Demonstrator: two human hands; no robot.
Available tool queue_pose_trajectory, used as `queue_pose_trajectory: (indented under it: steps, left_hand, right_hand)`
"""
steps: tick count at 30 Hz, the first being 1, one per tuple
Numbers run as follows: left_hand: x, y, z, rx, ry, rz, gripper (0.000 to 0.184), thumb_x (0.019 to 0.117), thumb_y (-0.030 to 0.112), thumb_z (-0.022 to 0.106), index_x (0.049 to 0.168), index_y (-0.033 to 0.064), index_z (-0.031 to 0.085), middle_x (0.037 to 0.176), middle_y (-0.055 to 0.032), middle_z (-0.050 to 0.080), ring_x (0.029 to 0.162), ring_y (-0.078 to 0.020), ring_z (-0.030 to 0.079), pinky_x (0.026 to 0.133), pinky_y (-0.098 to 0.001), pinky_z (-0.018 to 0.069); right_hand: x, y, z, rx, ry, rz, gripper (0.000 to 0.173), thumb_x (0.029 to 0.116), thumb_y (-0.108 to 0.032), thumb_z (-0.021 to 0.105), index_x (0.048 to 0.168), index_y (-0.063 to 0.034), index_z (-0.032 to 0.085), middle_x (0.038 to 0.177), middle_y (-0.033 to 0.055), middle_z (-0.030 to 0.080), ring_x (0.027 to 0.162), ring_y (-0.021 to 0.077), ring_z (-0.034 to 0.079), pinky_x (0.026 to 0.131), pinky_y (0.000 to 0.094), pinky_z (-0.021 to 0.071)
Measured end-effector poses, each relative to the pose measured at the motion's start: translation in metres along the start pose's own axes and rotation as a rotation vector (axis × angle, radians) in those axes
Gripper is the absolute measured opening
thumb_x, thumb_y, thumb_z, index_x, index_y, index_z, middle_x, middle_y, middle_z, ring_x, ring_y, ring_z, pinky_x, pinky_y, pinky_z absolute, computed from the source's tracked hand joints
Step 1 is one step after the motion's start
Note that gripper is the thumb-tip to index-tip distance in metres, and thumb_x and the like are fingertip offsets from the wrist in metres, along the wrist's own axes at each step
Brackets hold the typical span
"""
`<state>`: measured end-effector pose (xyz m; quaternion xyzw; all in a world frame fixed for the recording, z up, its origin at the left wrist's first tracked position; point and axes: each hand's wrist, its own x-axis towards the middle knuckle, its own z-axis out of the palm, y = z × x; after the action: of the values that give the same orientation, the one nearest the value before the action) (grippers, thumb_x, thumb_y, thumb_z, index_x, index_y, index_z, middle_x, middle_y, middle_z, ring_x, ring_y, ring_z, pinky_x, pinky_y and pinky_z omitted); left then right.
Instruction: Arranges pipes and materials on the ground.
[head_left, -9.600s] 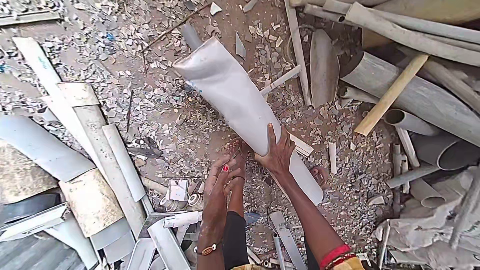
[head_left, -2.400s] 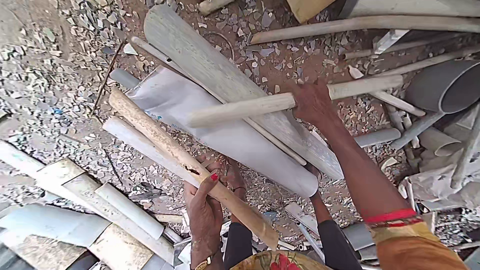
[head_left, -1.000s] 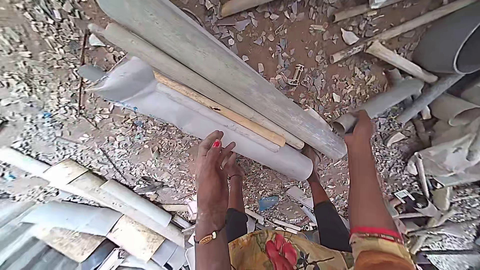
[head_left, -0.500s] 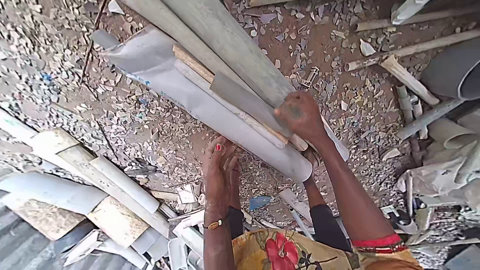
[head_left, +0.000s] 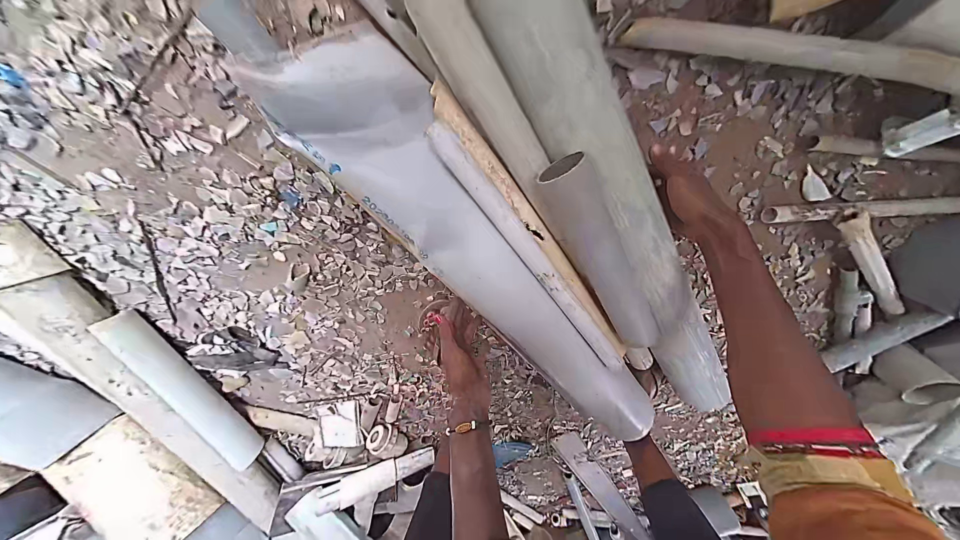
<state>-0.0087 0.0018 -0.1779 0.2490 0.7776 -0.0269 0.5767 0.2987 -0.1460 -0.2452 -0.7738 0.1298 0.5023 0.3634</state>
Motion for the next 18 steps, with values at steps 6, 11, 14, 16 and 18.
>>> queue_pose_trajectory:
  steps: [6,11,14,16,18]
  left_hand:
    - [0.036,-0.012,0.004,-0.101,0.033,0.02,0.054,0.1103,0.049,0.025,0.143,0.0125,0.048,0.13,-0.0084,0.062,0.115,-0.018,0.062,0.092,-0.0422,0.055]
    - [0.034,-0.044,-0.052,-0.196,-0.016,-0.084,0.055,0.1126,0.037,0.012,0.146,0.0007,0.038,0.135,-0.0161,0.053,0.117,-0.0192,0.054,0.097,-0.0395,0.0482]
    - [-0.007,-0.012,-0.038,-0.206,0.091,-0.135,0.04,0.1132,0.017,0.018,0.14,-0.005,0.039,0.125,-0.017,0.056,0.106,-0.0154,0.057,0.092,-0.031,0.0492]
    - [-0.044,-0.011,-0.04,0.006,0.085,-0.087,0.037,0.1106,0.008,0.025,0.143,-0.0049,0.037,0.128,-0.0138,0.054,0.11,-0.0122,0.059,0.097,-0.029,0.0504]
    - [-0.063,-0.023,-0.048,0.212,0.136,-0.033,0.04,0.1086,0.004,0.033,0.146,-0.0084,0.034,0.139,-0.0215,0.049,0.12,-0.0192,0.055,0.102,-0.0357,0.047]
  right_hand:
    - [-0.033,-0.038,0.046,-0.182,-0.172,0.151,0.059,0.1099,-0.054,0.023,0.116,-0.0126,0.064,0.092,0.0009,0.065,0.081,0.0078,0.064,0.072,0.0326,0.0555]
    - [-0.07,-0.047,0.096,-0.041,-0.534,0.209,0.056,0.1104,-0.053,0.02,0.114,-0.017,0.064,0.092,-0.0039,0.066,0.082,0.0016,0.064,0.072,0.0232,0.0548]
    - [-0.086,-0.051,0.101,-0.148,-0.621,0.212,0.052,0.1125,-0.044,0.023,0.117,-0.0118,0.064,0.095,-0.0019,0.064,0.083,0.0009,0.061,0.074,0.0215,0.0504]
    - [-0.089,-0.033,0.104,-0.177,-0.647,0.197,0.042,0.1131,-0.037,0.029,0.124,-0.0122,0.061,0.1,-0.001,0.064,0.087,0.0003,0.061,0.078,0.0193,0.0511]
    - [-0.092,-0.027,0.112,-0.243,-0.675,0.15,0.05,0.111,-0.039,0.039,0.152,-0.011,0.045,0.138,0.0095,0.06,0.122,0.0129,0.058,0.105,0.033,0.0453]
